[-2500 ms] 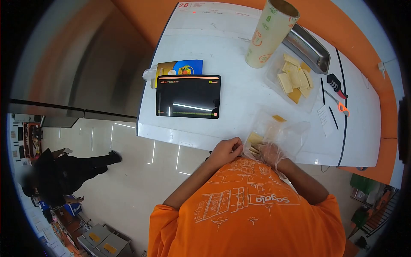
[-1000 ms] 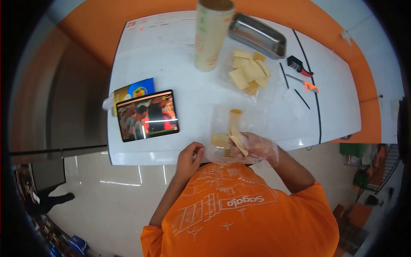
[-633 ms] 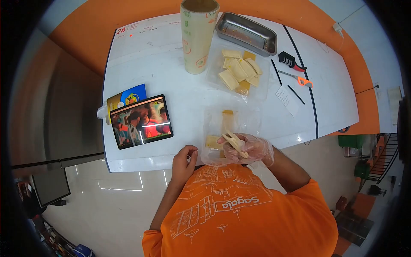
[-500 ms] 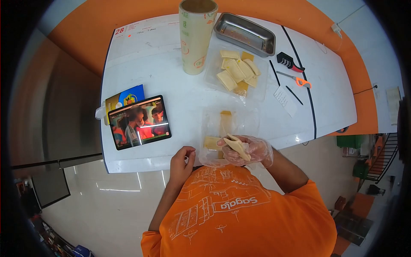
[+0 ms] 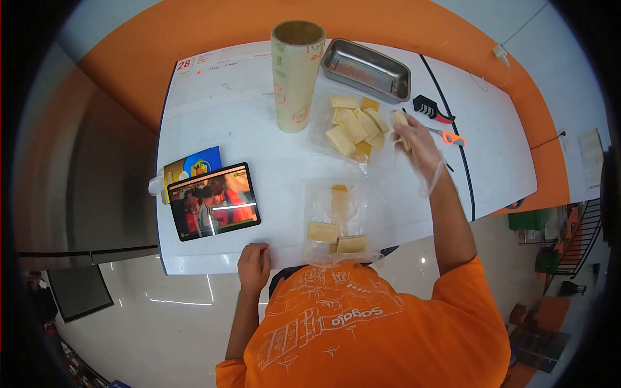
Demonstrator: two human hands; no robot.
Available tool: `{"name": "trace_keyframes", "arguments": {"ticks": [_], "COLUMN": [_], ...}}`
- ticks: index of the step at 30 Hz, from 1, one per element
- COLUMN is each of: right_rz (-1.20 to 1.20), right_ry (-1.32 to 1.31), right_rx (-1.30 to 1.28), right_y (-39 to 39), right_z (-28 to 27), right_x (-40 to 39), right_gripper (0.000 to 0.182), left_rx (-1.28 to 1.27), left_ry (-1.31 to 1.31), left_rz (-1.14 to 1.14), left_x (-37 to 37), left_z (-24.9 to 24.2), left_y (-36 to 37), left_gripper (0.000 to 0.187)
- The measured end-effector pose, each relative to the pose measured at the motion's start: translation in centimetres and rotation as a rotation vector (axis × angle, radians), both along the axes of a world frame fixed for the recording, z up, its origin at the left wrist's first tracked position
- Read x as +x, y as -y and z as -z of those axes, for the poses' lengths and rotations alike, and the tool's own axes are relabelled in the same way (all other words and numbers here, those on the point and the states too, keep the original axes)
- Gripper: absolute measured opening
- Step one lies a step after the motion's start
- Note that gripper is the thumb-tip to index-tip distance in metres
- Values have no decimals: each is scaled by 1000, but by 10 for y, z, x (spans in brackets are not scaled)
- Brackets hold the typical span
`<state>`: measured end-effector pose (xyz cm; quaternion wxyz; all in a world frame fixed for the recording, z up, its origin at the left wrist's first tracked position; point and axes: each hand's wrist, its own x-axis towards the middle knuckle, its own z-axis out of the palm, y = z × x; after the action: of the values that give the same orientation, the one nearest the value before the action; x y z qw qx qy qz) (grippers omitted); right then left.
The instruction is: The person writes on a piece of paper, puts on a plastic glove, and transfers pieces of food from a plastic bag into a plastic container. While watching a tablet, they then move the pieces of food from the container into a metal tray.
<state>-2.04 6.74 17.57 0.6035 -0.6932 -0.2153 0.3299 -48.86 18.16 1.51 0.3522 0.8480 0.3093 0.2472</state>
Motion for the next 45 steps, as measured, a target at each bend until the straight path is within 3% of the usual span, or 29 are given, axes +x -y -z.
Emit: {"name": "trace_keyframes", "arguments": {"ticks": [4,6,8,10,13,14,16,17,19,21,23,25,26,27,28,29,30,32,33,36,38,45], "right_rz": [117,81,65,112,-55,-47,73,67,139,68,-314,-785,-944,-1055,-1043,-1143,-1141,-1159,-1159,-1162,-1181,-1161], "right_ry": [309,640,726,1013,917,780,972,958,1221,843,487,330,361,525,425,692,686,1038,1036,999,598,475], "right_rx": [-267,-574,-609,-688,-764,-717,-596,-604,-422,-341,-405,-343,-513,-442,-732,-824,-826,-874,-872,-743,-872,-771], "right_y": [-11,-18,-27,-36,-42,-40,-34,-30,-14,-2,22,30,31,53,49,47,50,57,61,59,45,37], "right_z": [46,67,63,74,71,68,77,69,38,-3,-34,-35,-27,11,16,29,49,91,104,114,88,56], "right_x": [75,103,96,93,98,96,96,85,61,18,-26,-74,-100,-112,-135,-148,-156,-165,-167,-170,-173,-157], "right_gripper": [66,71,68,63,66,67,50,50,44,38,32,26,28,32,33,35,35,35,35,36,31,37], "left_rx": [151,239,332,331,342,365,356,359,365,360,354,381,371,368,365,372,370,395,396,392,399,409], "left_ry": [-14,-38,-70,-57,-62,-62,-75,-72,-67,-79,-94,-99,-105,-102,-99,-99,-101,-100,-103,-108,-97,-101], "left_rz": [-11,-4,20,25,29,25,33,30,26,26,32,25,41,40,37,43,50,24,26,22,26,13], "left_x": [-3,0,3,5,4,4,3,3,4,5,5,5,5,5,5,5,5,5,4,5,5,5], "left_z": [19,22,19,18,18,18,21,21,22,22,23,25,26,27,28,28,29,30,31,32,31,31], "left_y": [1,0,2,1,0,1,0,0,0,0,-1,-1,0,0,0,0,1,0,0,-1,-1,-1], "left_gripper": [15,18,21,20,21,22,22,22,22,22,22,22,22,23,24,24,24,22,22,22,22,22]}}
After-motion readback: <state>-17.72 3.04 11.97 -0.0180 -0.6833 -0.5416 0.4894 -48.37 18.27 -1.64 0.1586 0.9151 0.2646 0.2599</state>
